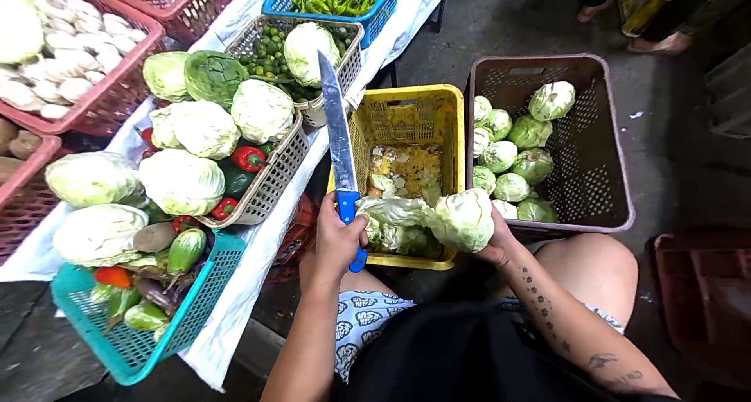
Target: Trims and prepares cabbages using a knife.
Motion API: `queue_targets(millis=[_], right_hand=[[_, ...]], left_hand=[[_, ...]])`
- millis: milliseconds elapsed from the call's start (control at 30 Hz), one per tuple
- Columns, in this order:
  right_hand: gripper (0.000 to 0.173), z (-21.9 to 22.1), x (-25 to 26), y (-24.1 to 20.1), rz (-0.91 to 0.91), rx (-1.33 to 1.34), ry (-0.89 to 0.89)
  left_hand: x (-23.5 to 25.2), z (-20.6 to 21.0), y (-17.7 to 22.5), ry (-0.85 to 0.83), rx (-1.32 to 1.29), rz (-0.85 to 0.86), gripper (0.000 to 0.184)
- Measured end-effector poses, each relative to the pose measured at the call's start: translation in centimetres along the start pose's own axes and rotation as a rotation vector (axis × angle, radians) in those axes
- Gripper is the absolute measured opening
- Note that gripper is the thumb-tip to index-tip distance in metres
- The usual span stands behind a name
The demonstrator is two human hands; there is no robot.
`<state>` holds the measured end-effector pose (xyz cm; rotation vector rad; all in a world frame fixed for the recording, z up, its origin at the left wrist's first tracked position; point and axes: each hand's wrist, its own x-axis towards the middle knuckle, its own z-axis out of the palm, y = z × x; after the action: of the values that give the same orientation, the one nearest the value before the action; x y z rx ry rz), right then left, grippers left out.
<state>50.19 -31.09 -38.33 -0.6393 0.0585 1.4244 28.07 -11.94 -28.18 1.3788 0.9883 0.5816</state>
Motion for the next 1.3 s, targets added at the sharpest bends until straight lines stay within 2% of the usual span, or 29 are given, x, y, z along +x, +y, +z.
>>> queue_targets(millis=[67,167,267,367,467,567,667,700,800,900,967,1033,1167,1300], right_hand=[[0.086,0.3,-0.1,-0.1,-0.090,0.022,-0.026],[0.098,1.1,0.0,-0.7,-0.106,0.055,0.071],[0.093,2.4,0.3,-1.4,-0.143,0.112,0.233],[0.092,2.8,0.3,-1.7,-0.186,0.156,0.295],[0.095,2.5,0.0,-1.7,-0.200,0.266,0.274],[0.099,2.5,-0.5,-1.6,-0.144,0.219,0.215],[0.099,2.3,-0.8,-1.2,-0.046,0.049,0.029],[0.099,2.3,-0.7,-1.0,-0.033,0.012,-0.017],[0.095,3.0,-0.9,-0.3,-0.103,-0.110,-0.019],[0.082,4.4,-1.1,0.9,-0.288,-0.384,0.006],[0.089,4.4,-1.0,1.9,-0.408,-0.538,0.027],[0.089,4.2,-1.1,2.4,-0.471,-0.605,0.020],[0.087,4.0,-1.4,2.2,-0.471,-0.570,0.074],[0.074,3.7,-1.6,2.4,-0.426,-0.397,0.142]], left_hand=[[-0.4,-0.2,0.1,0.006,-0.054,0.001,0.054],[-1.5,-1.1,1.2,-0.029,-0.074,0.030,0.051],[-2.9,-2.0,2.7,-0.098,-0.042,0.067,0.053],[-4.0,-2.7,3.7,-0.128,-0.058,0.124,0.056],[-4.0,-3.1,3.9,-0.107,-0.076,0.165,0.054],[-3.0,-2.8,2.9,-0.095,-0.018,0.123,0.055],[-2.1,-1.6,1.4,-0.091,0.299,-0.017,0.073],[-2.1,-0.8,1.0,-0.095,0.352,-0.060,0.072],[-2.7,1.6,0.3,-0.145,0.233,-0.065,0.059],[-3.1,3.0,0.2,-0.224,0.014,0.037,0.059],[-3.0,3.6,0.7,-0.248,0.034,0.011,0.065],[-2.9,4.0,1.0,-0.273,0.028,-0.075,0.060],[-2.7,3.8,0.7,-0.317,-0.124,-0.229,0.045],[-2.7,3.4,0.1,-0.308,-0.134,-0.215,0.041]])
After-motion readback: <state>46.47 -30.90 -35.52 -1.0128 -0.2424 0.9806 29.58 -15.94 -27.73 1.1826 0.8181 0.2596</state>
